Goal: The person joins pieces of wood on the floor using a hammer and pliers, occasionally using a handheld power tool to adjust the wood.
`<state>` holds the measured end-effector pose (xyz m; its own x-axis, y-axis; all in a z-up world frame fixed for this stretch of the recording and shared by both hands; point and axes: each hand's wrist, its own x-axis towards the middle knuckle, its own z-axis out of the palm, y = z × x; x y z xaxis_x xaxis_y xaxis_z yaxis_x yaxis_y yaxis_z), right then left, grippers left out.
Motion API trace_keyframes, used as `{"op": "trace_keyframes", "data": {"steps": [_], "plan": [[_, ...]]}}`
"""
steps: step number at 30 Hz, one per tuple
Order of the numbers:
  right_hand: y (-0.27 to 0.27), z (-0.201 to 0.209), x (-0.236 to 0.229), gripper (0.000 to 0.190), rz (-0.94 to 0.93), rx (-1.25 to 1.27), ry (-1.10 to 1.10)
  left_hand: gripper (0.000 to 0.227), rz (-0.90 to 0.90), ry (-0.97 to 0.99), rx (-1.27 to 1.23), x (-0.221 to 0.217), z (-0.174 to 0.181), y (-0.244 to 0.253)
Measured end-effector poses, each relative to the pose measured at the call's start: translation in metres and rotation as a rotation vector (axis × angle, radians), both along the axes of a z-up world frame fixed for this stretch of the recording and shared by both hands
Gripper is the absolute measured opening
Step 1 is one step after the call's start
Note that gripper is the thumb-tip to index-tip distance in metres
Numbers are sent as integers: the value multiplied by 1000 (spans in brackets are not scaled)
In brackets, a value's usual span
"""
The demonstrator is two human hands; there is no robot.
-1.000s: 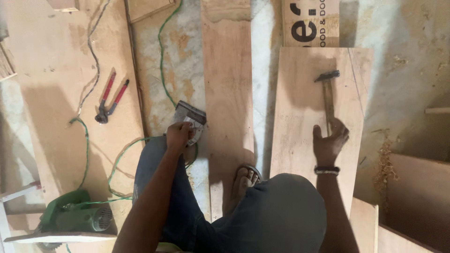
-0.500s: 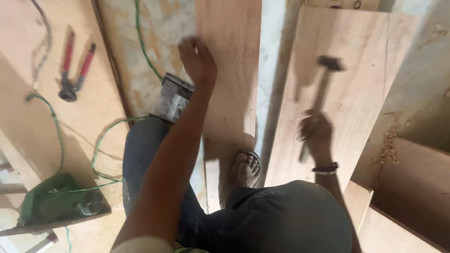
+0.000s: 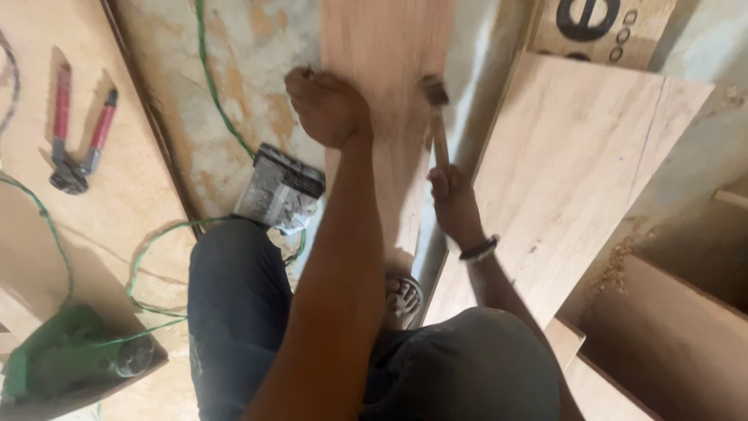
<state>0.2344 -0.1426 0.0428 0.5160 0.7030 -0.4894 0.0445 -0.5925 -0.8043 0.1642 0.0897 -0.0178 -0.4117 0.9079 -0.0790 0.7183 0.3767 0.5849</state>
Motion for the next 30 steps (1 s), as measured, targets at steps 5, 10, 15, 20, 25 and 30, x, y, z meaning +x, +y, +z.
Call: {"op": "trace_keyframes", "data": {"steps": [5, 10, 15, 20, 25, 30], "plan": [[-3, 36, 22, 14, -413, 187, 444, 21, 4, 49, 21, 3, 4, -5], [-3, 18, 27, 12, -44, 126, -19, 20, -15, 53, 19, 1, -1, -2], [8, 23, 44, 15, -91, 3, 205, 17, -37, 128, 152, 4, 1, -2], [4, 20, 115, 13, -202, 45, -419, 19, -35, 124, 86, 4, 5, 1], [-8, 15, 169, 16, -478, 63, -149, 18, -17, 112, 131, 6, 2, 3], [3, 23, 160, 20, -486, 141, -176, 20, 4, 38, 19, 3, 5, -1]]}}
